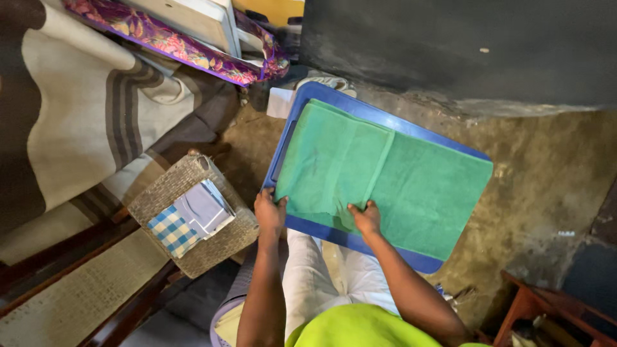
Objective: The person folds several towels and a checkered cloth on a blue plastic lid, then stacks them on a nearby wicker chair. The items include a white towel, a blue-and-white checkered cloth, and a green towel.
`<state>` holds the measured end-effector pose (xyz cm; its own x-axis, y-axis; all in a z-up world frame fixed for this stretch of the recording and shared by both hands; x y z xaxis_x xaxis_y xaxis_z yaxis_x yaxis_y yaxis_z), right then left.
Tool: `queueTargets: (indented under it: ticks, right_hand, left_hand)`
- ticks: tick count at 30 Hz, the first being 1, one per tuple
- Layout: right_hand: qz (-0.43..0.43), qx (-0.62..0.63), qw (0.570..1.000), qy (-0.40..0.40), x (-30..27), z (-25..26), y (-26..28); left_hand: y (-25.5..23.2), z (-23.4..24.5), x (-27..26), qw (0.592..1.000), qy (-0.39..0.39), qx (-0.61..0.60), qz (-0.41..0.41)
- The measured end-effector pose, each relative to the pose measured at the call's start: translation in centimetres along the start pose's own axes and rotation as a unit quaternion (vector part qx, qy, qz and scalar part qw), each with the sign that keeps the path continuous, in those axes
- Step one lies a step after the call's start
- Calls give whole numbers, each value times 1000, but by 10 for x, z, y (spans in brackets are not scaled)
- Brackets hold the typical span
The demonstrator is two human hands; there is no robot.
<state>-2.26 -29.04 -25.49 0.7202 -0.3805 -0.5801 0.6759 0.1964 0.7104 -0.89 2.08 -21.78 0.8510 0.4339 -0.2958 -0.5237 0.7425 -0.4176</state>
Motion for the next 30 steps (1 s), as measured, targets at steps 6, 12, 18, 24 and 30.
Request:
queueTargets:
  ticks: [6,12,18,24,30]
  right_hand:
    - [-72,168,983,-5,-22,15,-5]
    - [-64,25,996,63,-36,19,-5]
    - [-46,-91,991,82,-24,19,-4]
    - [34,-231,969,-76,-2,14,46]
    - [443,-261,853,-90,21,-67,167]
  left_hand:
    - [52,-35,25,944,171,-280,34]
    - [45,-6,15,994,83,-67,9]
    - [10,24,7,998,63,21,4]
    - [3,19,5,996,85,31,20]
    - [1,14,2,996,62,1,-57]
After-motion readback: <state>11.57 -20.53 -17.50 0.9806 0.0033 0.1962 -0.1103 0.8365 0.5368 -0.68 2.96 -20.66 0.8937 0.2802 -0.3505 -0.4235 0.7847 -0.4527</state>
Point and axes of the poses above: each hand's wrist, its own x-axis towards the middle knuckle, its own z-axis out of the back of the hand, y = z × x, the point moved 1 cm from there along x, towards the middle knuckle, and after that the axes turned 15 degrees about x, right-handed, at the moved point
